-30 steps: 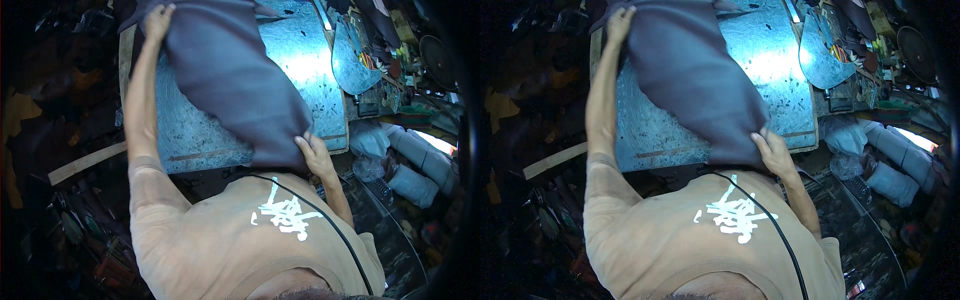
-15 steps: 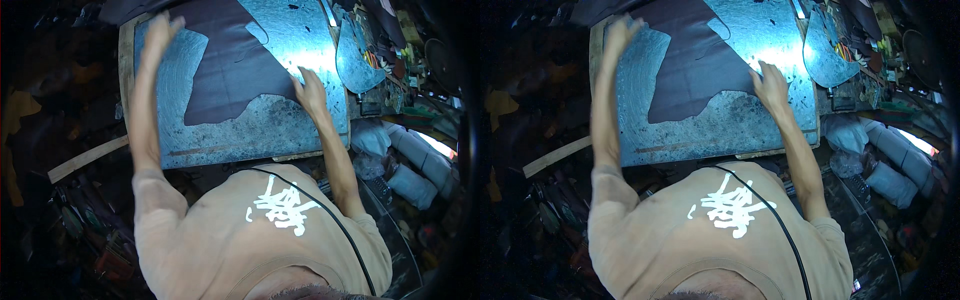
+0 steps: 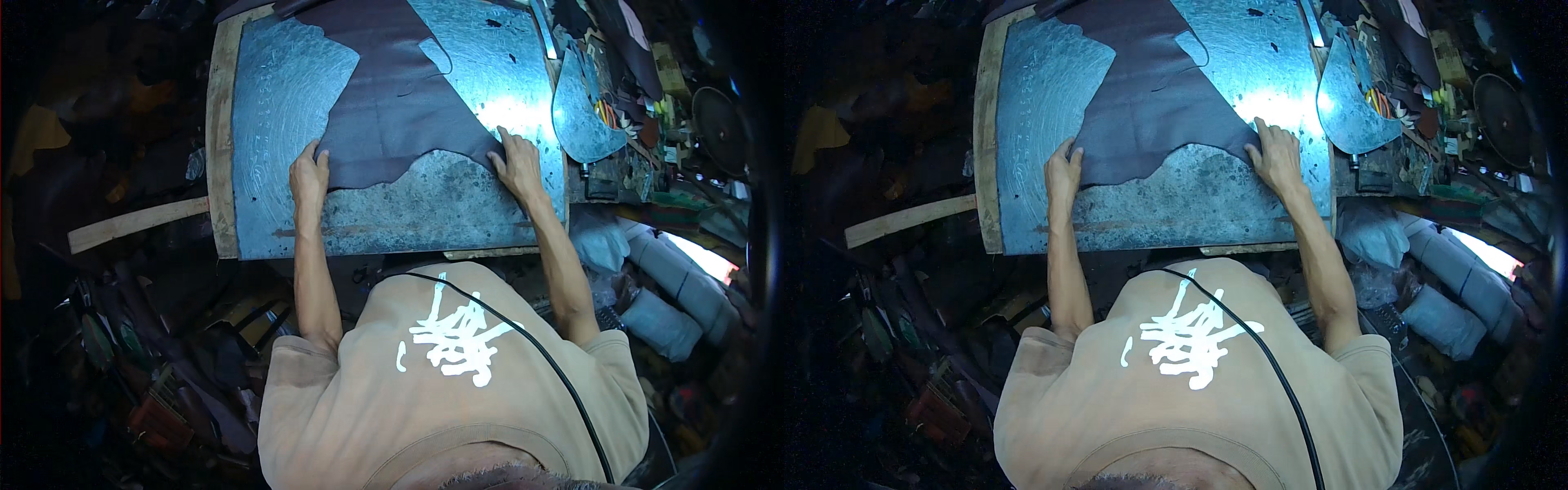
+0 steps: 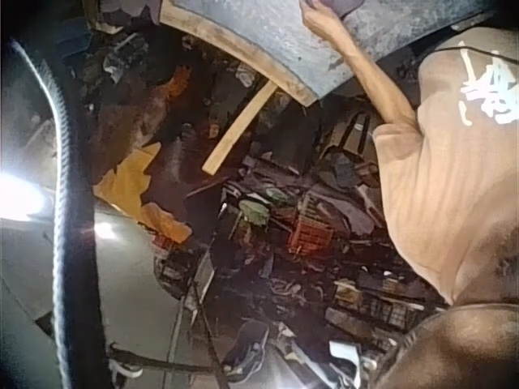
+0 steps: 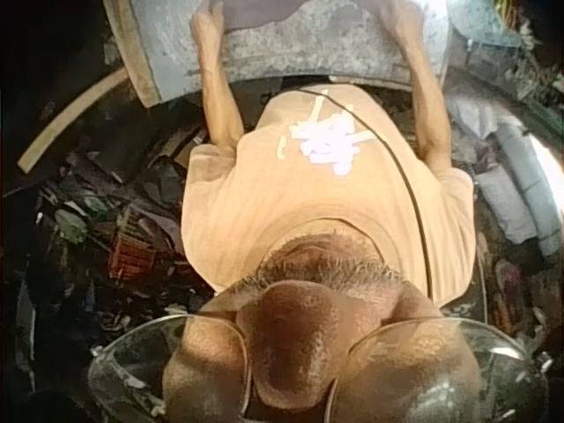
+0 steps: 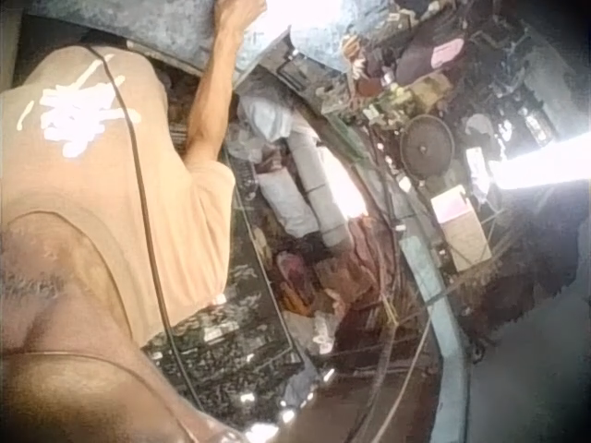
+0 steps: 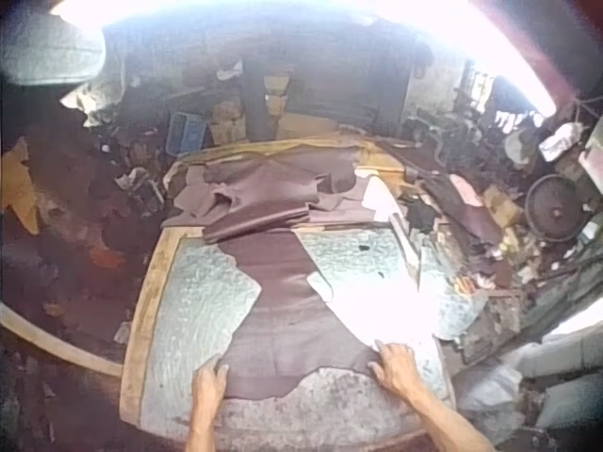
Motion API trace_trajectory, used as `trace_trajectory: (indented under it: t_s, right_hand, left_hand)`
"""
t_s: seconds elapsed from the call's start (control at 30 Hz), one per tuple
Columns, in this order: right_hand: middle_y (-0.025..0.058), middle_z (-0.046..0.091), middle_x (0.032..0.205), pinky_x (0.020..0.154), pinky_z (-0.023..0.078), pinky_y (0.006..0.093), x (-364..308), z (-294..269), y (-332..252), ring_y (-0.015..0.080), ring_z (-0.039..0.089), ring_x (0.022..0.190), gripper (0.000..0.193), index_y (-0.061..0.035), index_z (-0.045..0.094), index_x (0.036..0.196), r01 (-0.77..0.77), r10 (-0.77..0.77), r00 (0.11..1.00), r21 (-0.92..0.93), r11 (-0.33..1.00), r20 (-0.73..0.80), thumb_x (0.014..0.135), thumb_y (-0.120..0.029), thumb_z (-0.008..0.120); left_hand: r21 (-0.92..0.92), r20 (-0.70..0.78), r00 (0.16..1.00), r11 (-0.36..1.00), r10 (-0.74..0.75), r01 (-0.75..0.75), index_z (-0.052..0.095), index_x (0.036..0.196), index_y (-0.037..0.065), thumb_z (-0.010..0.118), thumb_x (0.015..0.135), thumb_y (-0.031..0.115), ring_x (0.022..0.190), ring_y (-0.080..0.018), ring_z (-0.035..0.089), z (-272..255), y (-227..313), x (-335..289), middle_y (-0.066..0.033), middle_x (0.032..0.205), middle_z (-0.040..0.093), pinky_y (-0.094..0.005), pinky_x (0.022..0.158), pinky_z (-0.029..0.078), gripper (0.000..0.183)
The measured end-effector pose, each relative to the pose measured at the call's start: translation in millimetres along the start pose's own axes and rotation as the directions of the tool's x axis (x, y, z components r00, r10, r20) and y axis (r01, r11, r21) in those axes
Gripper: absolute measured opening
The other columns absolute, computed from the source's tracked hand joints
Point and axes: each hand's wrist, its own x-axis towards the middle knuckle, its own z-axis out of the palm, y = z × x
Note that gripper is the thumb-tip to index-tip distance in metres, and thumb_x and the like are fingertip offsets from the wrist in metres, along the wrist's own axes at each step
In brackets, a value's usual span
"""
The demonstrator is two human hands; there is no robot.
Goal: Cutting out leather components using metal templates and a knife.
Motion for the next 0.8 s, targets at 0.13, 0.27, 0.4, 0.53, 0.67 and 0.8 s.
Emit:
trace_trajectory:
  t_s: [0.13,0.27,0.4,0.53,0.67,0.8]
  right_hand:
    - [0.0224,0.068,0.103,0.087,0.048,0.0469,1.1,0.9,27.7,0.0392,0.065,0.098,0.038,-0.0053,0.058,0.126,0.009,-0.013,1.000,0.245,0.969,0.015,0.091,-0.017,0.061]
    - [0.0193,0.070,0.102,0.083,0.051,0.0429,-28.5,-9.3,40.6,0.0377,0.067,0.095,0.025,-0.0068,0.069,0.113,0.015,-0.027,0.999,0.355,0.935,0.031,0.092,-0.015,0.058]
    - [0.0191,0.070,0.098,0.081,0.052,0.0428,-55.5,-7.1,52.5,0.0362,0.067,0.091,0.024,-0.0069,0.071,0.109,0.060,-0.064,0.998,0.289,0.955,0.006,0.089,-0.012,0.060]
    - [0.0175,0.070,0.096,0.080,0.051,0.0434,-67.7,-17.3,53.4,0.0357,0.066,0.089,0.022,-0.0052,0.072,0.105,0.117,-0.121,0.992,0.087,0.989,0.035,0.088,-0.008,0.059]
    - [0.0131,0.063,0.094,0.084,0.047,0.0446,-61.4,-18.5,72.9,0.0336,0.060,0.093,0.022,-0.0056,0.069,0.105,0.136,-0.128,0.968,0.026,0.990,-0.214,0.084,-0.008,0.063]
    - [0.0203,0.064,0.107,0.085,0.048,0.0503,-6.3,-19.7,121.0,0.0380,0.061,0.100,0.033,-0.0053,0.065,0.114,-0.040,0.021,0.925,-0.041,0.998,-0.379,0.084,-0.018,0.065]
  left_hand:
    - [-0.143,0.086,0.995,0.989,0.045,-0.032,0.061,0.125,-0.002,0.062,0.092,0.018,0.109,-0.0374,0.064,-5.9,-7.6,-10.1,-0.0268,0.116,0.065,-0.0393,0.095,0.048,0.039]
    - [-0.114,0.190,0.982,0.994,0.022,-0.001,0.061,0.127,0.000,0.062,0.092,0.017,0.111,-0.0375,0.063,-12.8,-11.0,-45.9,-0.0254,0.118,0.065,-0.0388,0.095,0.049,0.039]
    - [0.027,0.250,0.968,0.999,0.036,-0.044,0.062,0.125,0.003,0.064,0.091,0.017,0.111,-0.0399,0.062,-9.0,-7.6,-75.5,-0.0256,0.117,0.065,-0.0392,0.093,0.049,0.037]
    - [0.368,0.330,0.943,0.926,-0.039,-0.090,0.061,0.128,0.005,0.067,0.089,0.020,0.123,-0.0412,0.053,-7.2,25.6,-70.6,-0.0262,0.132,0.056,-0.0443,0.099,0.044,0.042]
    - [0.423,0.219,0.876,0.767,0.430,-0.482,0.049,0.139,0.003,0.058,0.092,0.044,0.140,-0.0445,0.028,72.8,54.3,-35.5,-0.0271,0.150,0.033,-0.0549,0.112,0.023,0.063]
    - [0.393,0.206,0.816,0.718,0.540,-0.575,0.038,0.146,0.001,0.047,0.093,0.061,0.146,-0.0429,0.017,160.2,94.7,18.9,-0.0256,0.155,0.026,-0.0556,0.117,0.012,0.081]
